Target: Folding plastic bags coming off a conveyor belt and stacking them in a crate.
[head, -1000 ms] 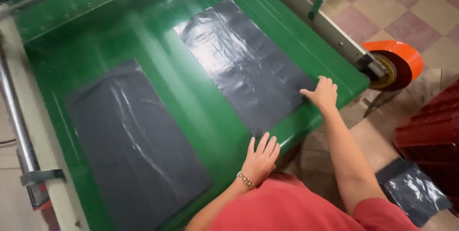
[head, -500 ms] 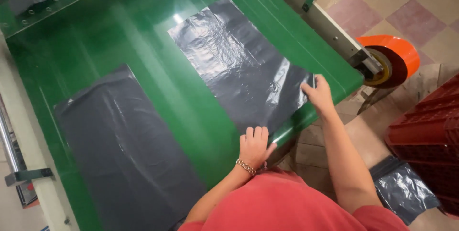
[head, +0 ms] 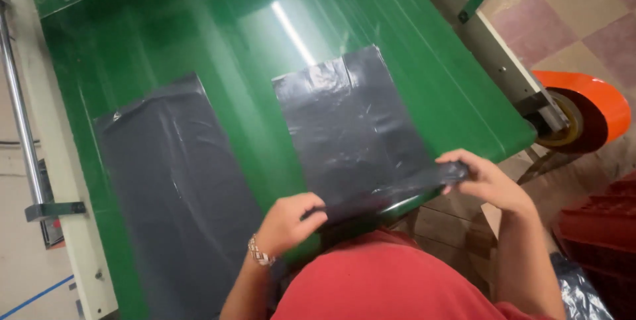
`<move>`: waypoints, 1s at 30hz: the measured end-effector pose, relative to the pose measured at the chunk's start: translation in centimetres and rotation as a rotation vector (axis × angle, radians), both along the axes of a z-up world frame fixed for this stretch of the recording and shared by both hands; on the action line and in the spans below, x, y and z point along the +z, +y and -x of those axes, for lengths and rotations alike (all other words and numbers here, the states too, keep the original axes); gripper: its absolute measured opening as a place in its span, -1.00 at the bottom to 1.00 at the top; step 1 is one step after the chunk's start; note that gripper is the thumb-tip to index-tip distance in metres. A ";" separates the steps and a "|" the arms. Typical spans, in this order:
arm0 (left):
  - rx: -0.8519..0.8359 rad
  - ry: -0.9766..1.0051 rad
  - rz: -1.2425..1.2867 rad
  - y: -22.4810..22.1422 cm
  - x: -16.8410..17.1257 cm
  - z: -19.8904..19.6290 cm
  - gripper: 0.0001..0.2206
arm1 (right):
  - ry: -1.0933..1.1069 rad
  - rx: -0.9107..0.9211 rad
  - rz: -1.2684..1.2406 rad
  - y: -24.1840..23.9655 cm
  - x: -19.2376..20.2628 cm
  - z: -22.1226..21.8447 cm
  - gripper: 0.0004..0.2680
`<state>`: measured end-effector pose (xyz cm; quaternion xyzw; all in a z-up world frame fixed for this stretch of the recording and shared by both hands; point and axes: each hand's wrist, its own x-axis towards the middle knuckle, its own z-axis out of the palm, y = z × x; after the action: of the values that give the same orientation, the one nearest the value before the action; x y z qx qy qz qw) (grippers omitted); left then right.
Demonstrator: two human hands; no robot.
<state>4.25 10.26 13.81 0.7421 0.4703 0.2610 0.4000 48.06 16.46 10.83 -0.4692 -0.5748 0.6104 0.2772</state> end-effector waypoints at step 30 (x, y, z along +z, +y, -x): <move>0.354 0.339 -0.419 17.4 -13.9 -6.2 -0.64 | -1.160 0.235 -0.264 36.4 -15.2 15.8 -0.71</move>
<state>10.41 27.66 -0.12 0.7481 0.5879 0.2902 0.1028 32.26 52.83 -4.38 -0.6205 -0.7510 0.2050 -0.0947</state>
